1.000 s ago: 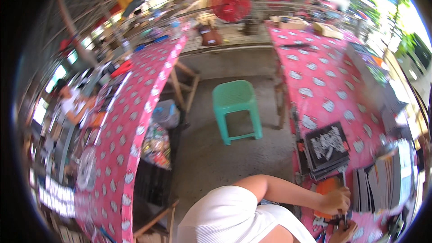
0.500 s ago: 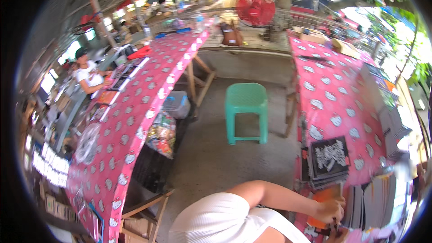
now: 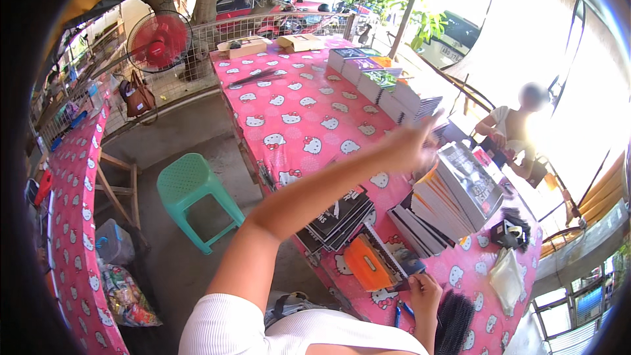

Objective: The person organizes stacks of notebooks, fits a spiral binding through the punched holes of a notebook, and clips the binding wire using blue-handled pliers.

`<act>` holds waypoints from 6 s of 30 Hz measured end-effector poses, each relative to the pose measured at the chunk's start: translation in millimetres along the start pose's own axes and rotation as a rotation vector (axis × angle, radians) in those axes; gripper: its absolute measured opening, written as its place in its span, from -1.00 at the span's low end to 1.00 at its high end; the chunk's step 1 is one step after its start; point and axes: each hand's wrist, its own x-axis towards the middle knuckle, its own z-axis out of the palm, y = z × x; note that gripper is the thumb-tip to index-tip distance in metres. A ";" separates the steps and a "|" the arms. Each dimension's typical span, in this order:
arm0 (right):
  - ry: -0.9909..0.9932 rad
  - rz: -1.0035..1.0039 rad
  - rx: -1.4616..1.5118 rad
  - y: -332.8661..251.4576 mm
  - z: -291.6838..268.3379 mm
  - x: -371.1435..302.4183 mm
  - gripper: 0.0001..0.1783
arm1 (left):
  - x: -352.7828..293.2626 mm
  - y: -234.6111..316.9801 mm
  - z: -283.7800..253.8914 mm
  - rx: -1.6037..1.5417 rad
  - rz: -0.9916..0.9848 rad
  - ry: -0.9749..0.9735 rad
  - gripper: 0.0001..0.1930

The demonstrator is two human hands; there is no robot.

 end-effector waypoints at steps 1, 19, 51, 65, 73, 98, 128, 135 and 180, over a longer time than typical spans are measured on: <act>-0.013 0.021 -0.010 1.0 -3.8 0.5 -0.77 | 29.7 31.5 -20.5 -0.137 -0.111 0.043 -0.23; 0.014 -0.089 -0.184 -16.2 10.9 7.2 -0.73 | -182.7 4.2 106.9 0.217 -0.106 -0.363 -0.75; -0.180 -0.164 0.001 12.0 26.1 51.8 -0.73 | -197.2 -16.4 164.8 0.167 0.054 0.220 -0.57; -0.150 -0.160 0.035 18.1 31.4 58.6 -0.76 | -190.5 -8.2 153.4 0.162 0.018 0.119 -0.45; -0.141 -0.167 0.044 23.7 32.2 62.8 -0.77 | -194.1 -23.0 168.4 0.115 0.036 0.115 -0.61; -0.071 -0.172 0.125 52.1 40.3 88.7 -0.77 | -198.6 -52.1 119.1 -0.087 -0.280 0.152 -0.55; 0.205 -0.260 0.056 28.9 40.0 93.7 -0.71 | -204.3 -76.8 89.6 -1.047 -0.599 0.164 -0.80; 0.295 -0.354 0.136 -40.5 16.3 76.7 -0.72 | -200.9 -73.5 102.6 -0.784 -0.533 0.184 -0.86; 0.170 -0.274 -0.056 -52.3 50.1 47.7 -0.87 | -189.7 -19.9 129.9 -0.973 -0.479 0.240 -0.76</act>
